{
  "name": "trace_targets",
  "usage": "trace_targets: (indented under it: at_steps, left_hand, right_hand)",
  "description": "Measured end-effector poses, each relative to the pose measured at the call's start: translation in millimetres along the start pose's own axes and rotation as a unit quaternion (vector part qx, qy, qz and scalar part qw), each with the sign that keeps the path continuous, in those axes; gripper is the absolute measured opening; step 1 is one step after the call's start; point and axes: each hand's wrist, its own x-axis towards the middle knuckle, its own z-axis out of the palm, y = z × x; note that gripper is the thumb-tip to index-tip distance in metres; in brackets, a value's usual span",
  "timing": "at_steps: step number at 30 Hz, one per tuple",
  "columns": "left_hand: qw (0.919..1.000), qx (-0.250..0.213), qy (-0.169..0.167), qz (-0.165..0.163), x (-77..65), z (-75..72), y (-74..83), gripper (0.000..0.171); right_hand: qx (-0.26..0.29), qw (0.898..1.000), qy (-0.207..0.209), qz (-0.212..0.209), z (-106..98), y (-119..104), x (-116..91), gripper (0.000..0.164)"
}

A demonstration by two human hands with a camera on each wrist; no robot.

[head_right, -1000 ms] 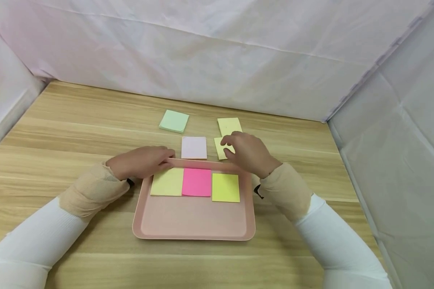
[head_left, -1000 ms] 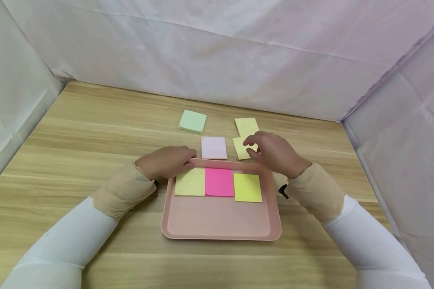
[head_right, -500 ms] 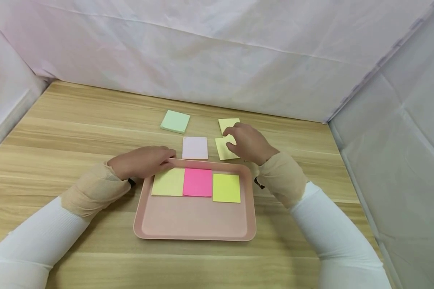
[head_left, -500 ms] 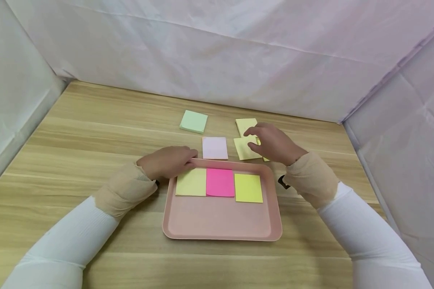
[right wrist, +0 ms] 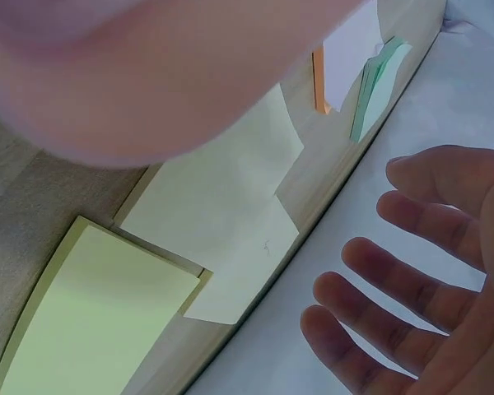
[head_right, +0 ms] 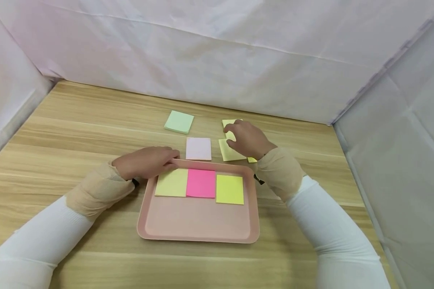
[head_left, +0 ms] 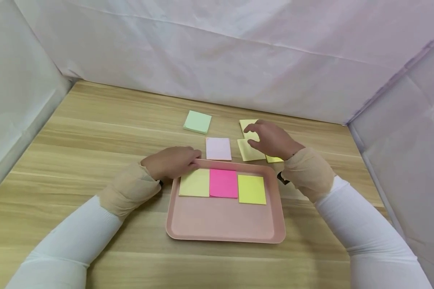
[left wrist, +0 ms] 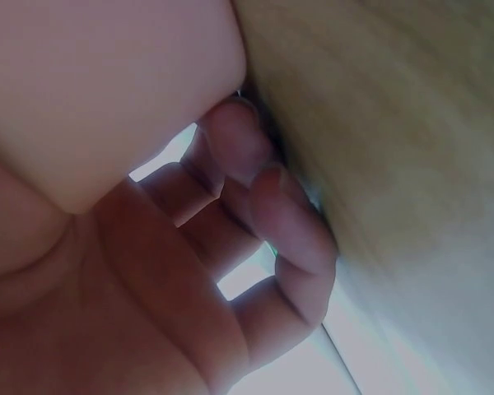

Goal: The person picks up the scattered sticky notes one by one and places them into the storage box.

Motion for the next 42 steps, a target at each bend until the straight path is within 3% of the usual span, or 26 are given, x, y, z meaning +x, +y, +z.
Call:
trace_targets:
  at_steps: [16,30,36,42]
  left_hand:
    - [1.0000,0.003,-0.001,-0.002,2.6,2.3,3.9,0.010]
    - [1.0000,-0.001,-0.004,-0.005,4.3,4.7,5.5,0.011]
    - [1.0000,-0.001,-0.008,-0.003,3.8,9.7,4.1,0.013]
    - [0.9999,0.006,0.008,-0.002,5.8,10.8,3.0,0.012]
  right_hand:
    - [0.010,1.000,-0.022,0.006,8,12,14,0.036]
    - [-0.015,0.995,-0.090,0.035,7,29,24,0.046]
    - [0.000,0.993,-0.117,0.020,10,31,27,0.049]
    - [-0.025,0.993,-0.118,0.002,11,42,33,0.057]
